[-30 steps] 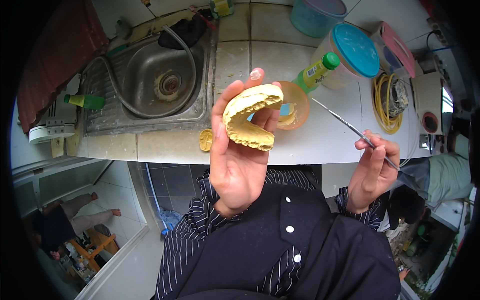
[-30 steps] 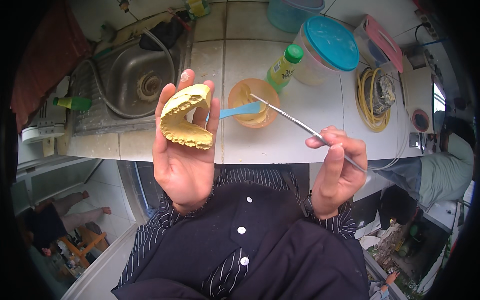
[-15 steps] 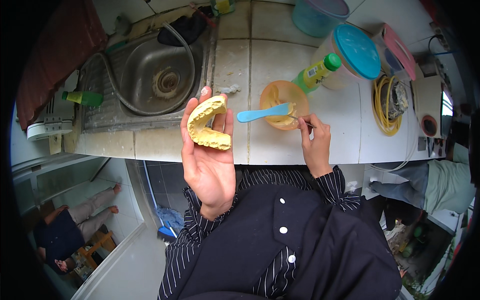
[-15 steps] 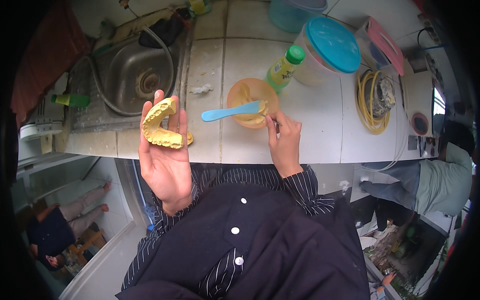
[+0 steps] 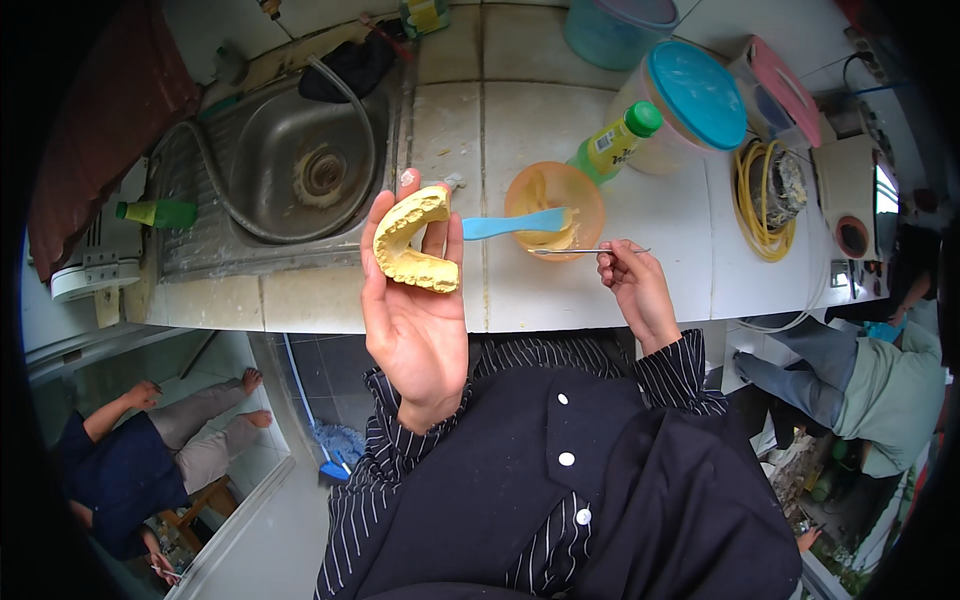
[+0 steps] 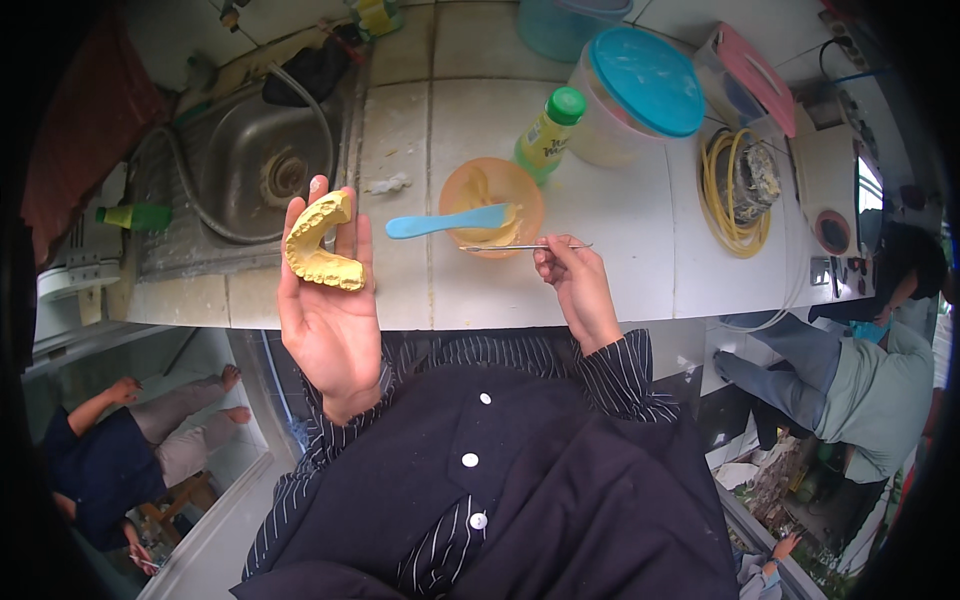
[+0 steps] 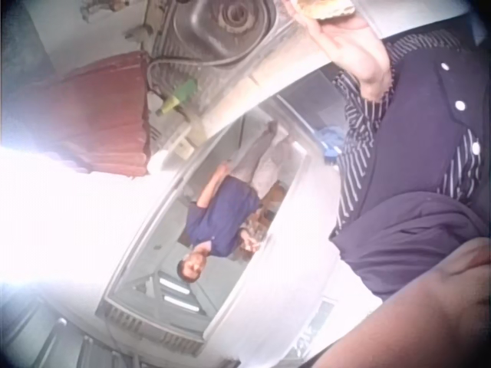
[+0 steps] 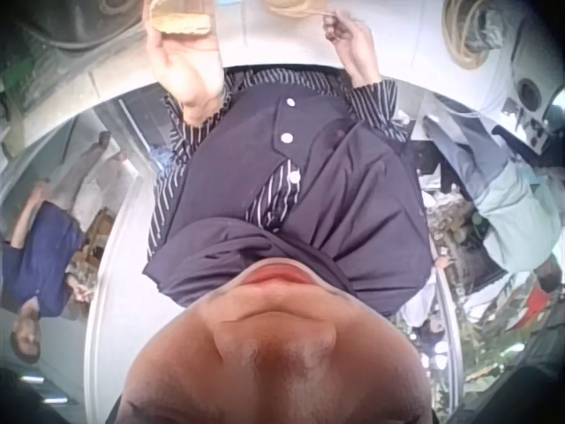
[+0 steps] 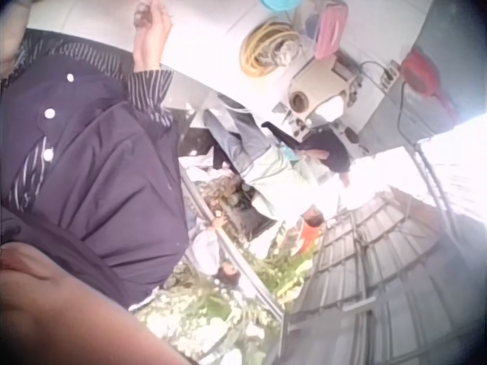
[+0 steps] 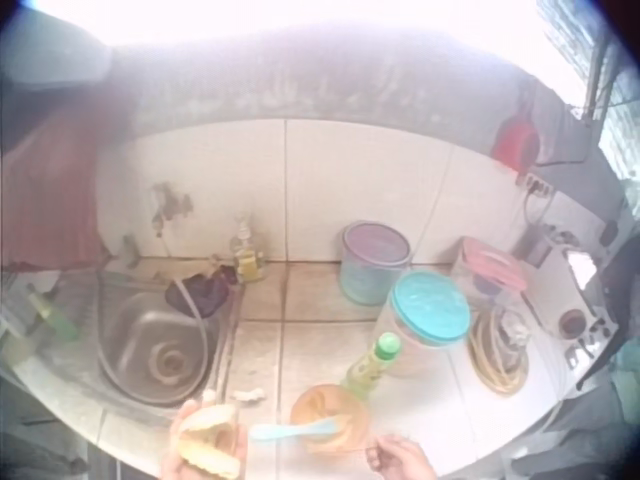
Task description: The person uses a metal sculpting tool to shape a yellow dental mold held in their left hand. A boy stands nearby, also working on a similar mold. The person then washes their hands and the tools in the sink.
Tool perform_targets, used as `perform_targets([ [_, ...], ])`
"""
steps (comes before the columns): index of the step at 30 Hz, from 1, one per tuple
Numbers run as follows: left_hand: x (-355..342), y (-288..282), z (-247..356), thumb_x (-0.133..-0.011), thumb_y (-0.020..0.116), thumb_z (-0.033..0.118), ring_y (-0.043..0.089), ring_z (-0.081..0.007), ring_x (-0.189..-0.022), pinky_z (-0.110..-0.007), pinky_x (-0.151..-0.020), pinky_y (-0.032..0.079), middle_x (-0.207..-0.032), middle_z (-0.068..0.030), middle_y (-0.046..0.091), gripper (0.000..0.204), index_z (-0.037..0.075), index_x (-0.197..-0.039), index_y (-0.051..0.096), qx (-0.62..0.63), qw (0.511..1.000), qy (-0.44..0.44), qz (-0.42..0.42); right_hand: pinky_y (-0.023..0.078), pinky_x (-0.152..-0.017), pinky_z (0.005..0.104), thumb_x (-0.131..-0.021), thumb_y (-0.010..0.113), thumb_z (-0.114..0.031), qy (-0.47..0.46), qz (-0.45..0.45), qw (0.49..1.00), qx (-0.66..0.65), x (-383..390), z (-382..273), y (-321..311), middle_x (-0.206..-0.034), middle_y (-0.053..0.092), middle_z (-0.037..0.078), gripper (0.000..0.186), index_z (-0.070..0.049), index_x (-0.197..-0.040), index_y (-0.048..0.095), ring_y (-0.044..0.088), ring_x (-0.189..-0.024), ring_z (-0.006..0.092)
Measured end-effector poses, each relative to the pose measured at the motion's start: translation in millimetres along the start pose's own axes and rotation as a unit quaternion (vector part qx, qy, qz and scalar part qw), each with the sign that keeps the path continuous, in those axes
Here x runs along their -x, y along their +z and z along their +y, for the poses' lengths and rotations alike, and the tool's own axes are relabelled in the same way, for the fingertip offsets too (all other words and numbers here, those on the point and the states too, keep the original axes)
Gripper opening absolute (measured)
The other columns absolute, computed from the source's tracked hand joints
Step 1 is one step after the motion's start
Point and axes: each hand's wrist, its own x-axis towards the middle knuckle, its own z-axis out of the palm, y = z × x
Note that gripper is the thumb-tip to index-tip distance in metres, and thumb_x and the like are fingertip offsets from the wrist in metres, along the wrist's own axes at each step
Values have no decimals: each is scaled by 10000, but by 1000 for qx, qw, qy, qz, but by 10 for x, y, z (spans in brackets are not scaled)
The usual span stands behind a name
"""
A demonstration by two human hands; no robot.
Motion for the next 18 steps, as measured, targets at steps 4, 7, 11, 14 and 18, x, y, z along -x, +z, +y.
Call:
perform_targets([
  [4, -6, -13, -106, -996, 297, 212, 243, -303, -1397, -419, -1172, 202, -1513, -139, 236, 466, 29, -1425, 295, -19, 1000, -20, -10, 418, -730, 256, -962, 516, -190, -1, -37, 990, -136, 310, -206, 88, -834, 568, 44, 182, -15, -964, 565, 498, -733, 113],
  [7, 37, 90, -174, -996, 299, 226, 254, -308, -1392, -436, -1168, 200, -1516, -147, 227, 465, 48, -1426, 304, -12, 999, -46, -23, 424, -752, 283, -971, 495, -174, -149, -47, 984, -88, 626, -433, 314, -834, 567, 60, 178, -7, -974, 557, 512, -754, 130],
  [11, 74, 307, -210, -993, 312, 268, 326, -298, -1360, -408, -1147, 243, -1490, -161, 274, 459, 58, -1402, 306, -16, 997, -63, -41, 461, -769, 318, -955, 510, -111, -274, -80, 958, -8, 866, -551, 439, -890, 602, 108, 139, 12, -1001, 553, 582, -810, 178],
  [14, 86, 355, -271, -993, 306, 266, 346, -293, -1347, -403, -1139, 258, -1487, -175, 275, 464, 47, -1402, 299, -12, 996, -60, -66, 496, -759, 336, -935, 536, -86, -306, -81, 948, 19, 924, -533, 491, -923, 619, 132, 141, 32, -1008, 559, 622, -813, 206],
  [18, 101, 399, -285, -990, 302, 257, 370, -283, -1329, -392, -1132, 271, -1485, -185, 277, 470, 32, -1403, 291, -22, 995, -60, -71, 504, -746, 327, -930, 545, -90, -327, -56, 943, 39, 970, -516, 529, -910, 617, 135, 141, 37, -988, 570, 625, -794, 202],
])
